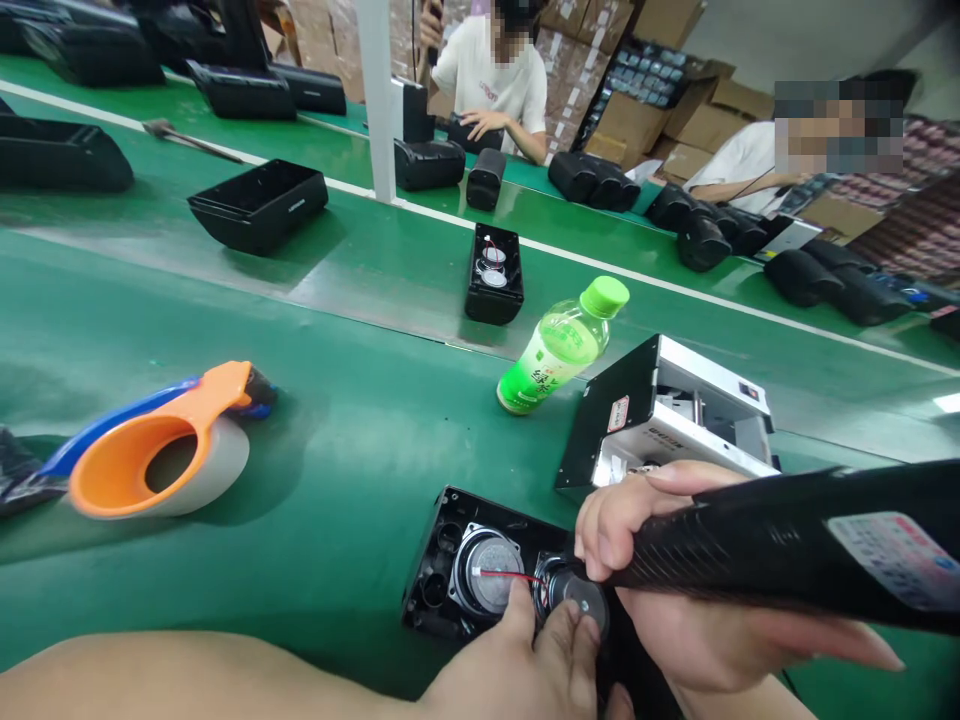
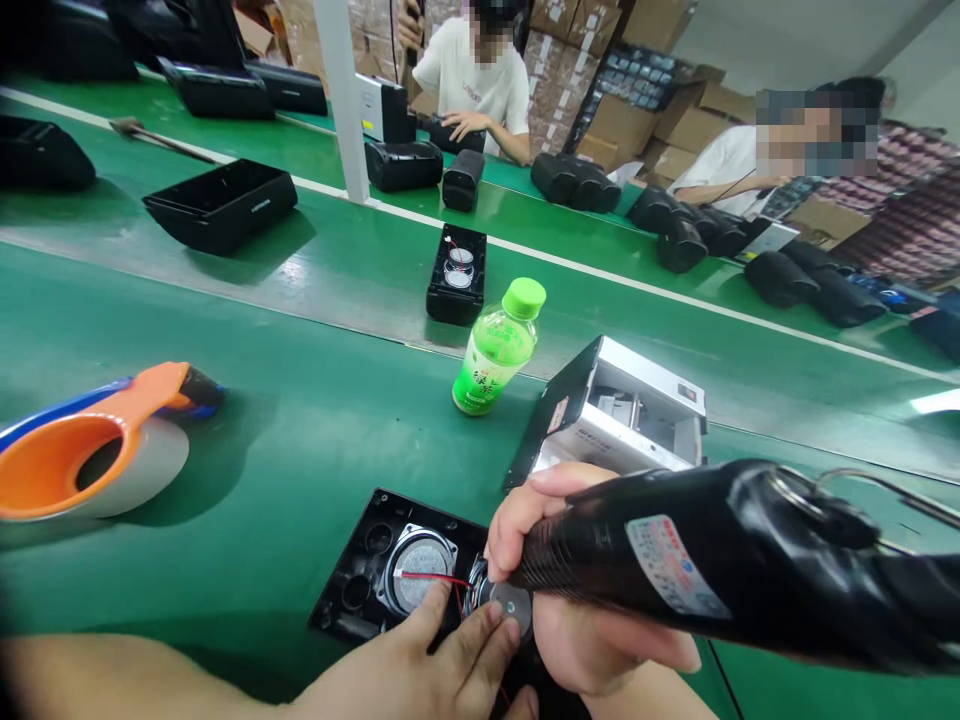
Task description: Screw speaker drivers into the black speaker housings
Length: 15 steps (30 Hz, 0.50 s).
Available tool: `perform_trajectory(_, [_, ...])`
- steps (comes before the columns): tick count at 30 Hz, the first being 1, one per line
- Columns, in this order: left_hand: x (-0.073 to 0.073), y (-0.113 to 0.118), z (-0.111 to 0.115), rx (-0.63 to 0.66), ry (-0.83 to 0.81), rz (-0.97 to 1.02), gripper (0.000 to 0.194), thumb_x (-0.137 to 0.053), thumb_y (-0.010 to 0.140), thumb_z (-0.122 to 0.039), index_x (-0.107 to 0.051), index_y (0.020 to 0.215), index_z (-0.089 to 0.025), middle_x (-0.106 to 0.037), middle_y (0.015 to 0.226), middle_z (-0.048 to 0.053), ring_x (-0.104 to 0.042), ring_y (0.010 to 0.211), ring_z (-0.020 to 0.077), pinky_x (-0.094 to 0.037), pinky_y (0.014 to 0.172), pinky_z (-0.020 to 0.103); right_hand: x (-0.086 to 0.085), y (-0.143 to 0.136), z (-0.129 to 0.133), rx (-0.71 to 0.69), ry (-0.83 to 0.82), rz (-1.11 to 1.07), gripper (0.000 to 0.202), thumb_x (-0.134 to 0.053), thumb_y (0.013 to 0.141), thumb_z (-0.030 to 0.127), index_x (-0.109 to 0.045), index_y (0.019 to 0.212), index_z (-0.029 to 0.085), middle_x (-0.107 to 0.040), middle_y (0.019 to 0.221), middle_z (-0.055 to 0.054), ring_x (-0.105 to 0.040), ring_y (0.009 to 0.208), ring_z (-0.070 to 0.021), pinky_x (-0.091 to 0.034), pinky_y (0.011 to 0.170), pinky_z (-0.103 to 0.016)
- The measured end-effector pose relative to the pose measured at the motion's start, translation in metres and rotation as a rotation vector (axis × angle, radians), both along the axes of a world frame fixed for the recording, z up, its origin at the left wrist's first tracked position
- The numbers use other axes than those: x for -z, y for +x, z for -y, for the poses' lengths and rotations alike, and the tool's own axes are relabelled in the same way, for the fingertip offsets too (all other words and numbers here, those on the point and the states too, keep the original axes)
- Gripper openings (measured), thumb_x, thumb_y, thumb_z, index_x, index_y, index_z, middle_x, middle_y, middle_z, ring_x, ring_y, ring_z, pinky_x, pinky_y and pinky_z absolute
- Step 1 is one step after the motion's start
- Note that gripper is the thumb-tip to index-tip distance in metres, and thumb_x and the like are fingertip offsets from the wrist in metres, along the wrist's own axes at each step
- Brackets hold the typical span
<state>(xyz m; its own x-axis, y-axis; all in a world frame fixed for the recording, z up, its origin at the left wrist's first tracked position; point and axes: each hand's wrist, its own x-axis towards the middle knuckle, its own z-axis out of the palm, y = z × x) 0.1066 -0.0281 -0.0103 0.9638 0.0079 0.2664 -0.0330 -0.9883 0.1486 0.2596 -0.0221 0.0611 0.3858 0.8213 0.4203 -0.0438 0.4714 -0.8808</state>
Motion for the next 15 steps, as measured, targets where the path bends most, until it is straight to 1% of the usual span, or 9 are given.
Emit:
perform_trajectory(1, [-0.006,-0.005,-0.007,0.021,0.012,-0.007,0.035,-0.052,0.113,-0.019,-0.070,0.142,-0.024,-0.076,0.144,0.012,-0.076,0.125,0.0266,-0.059,0.096,0.043,0.001,0.000,0.000,0.001,0.036,0.013,0.060,-0.067,0.090,0.085,-0.078,0.110,0.030,-0.067,0.057,0.002,-0.054,0.038,-0.0195,-0.051,0.038,-0.033])
perform_trajectory(3, [-0.015,-0.010,-0.016,0.031,0.043,-0.016,0.033,-0.051,0.114,-0.021,-0.071,0.141,-0.024,-0.076,0.144,0.012,-0.076,0.125,0.0258,-0.058,0.095,0.041,0.004,0.001,0.000,-0.006,0.069,0.036,0.064,-0.063,0.093,0.084,-0.077,0.120,0.028,-0.067,0.059,0.002,-0.055,0.039,-0.0192,-0.052,0.039,-0.033])
perform_trajectory(5, [-0.017,-0.009,-0.017,0.036,0.077,-0.011,0.032,-0.051,0.115,-0.022,-0.071,0.140,-0.024,-0.076,0.144,0.011,-0.076,0.125,0.0254,-0.057,0.095,0.041,0.006,0.000,-0.001,-0.012,0.054,0.047,0.071,-0.058,0.093,0.088,-0.074,0.130,0.030,-0.066,0.060,0.003,-0.054,0.040,-0.0178,-0.051,0.040,-0.031])
perform_trajectory(6, [-0.017,-0.008,-0.016,0.037,0.090,-0.007,0.033,-0.051,0.115,-0.022,-0.070,0.141,-0.024,-0.076,0.145,0.011,-0.076,0.125,0.0253,-0.057,0.095,0.041,0.007,-0.001,-0.001,-0.007,0.044,0.045,0.075,-0.054,0.091,0.092,-0.073,0.132,0.031,-0.066,0.060,0.004,-0.053,0.040,-0.0166,-0.050,0.040,-0.029])
perform_trajectory(8, [-0.016,-0.007,-0.013,0.042,0.109,0.003,0.033,-0.049,0.116,-0.022,-0.069,0.142,-0.024,-0.076,0.145,0.010,-0.075,0.126,0.0250,-0.057,0.094,0.041,0.008,-0.002,-0.002,-0.002,0.013,0.042,0.083,-0.048,0.083,0.099,-0.072,0.127,0.033,-0.065,0.060,0.006,-0.053,0.039,-0.0148,-0.049,0.040,-0.027])
perform_trajectory(10, [-0.015,-0.006,-0.012,0.040,0.118,0.010,0.033,-0.048,0.116,-0.022,-0.069,0.142,-0.023,-0.076,0.144,0.010,-0.075,0.126,0.0248,-0.058,0.093,0.041,0.008,-0.001,-0.002,-0.016,-0.002,0.054,0.086,-0.045,0.077,0.102,-0.070,0.120,0.032,-0.065,0.060,0.006,-0.055,0.041,-0.0144,-0.051,0.042,-0.028])
perform_trajectory(12, [-0.015,-0.007,-0.012,0.041,0.114,0.015,0.032,-0.049,0.116,-0.023,-0.069,0.142,-0.023,-0.077,0.143,0.010,-0.076,0.125,0.0245,-0.058,0.094,0.041,0.008,0.001,-0.001,-0.063,-0.014,0.081,0.085,-0.046,0.076,0.102,-0.070,0.120,0.033,-0.067,0.062,0.006,-0.058,0.043,-0.0148,-0.054,0.045,-0.029])
perform_trajectory(15, [-0.015,-0.008,-0.013,0.040,0.094,0.017,0.032,-0.052,0.115,-0.024,-0.068,0.143,-0.023,-0.076,0.144,0.010,-0.076,0.125,0.0246,-0.057,0.096,0.042,0.009,0.008,0.001,-0.122,-0.044,0.122,0.083,-0.044,0.077,0.102,-0.069,0.123,0.038,-0.068,0.065,0.007,-0.060,0.047,-0.0151,-0.056,0.048,-0.030])
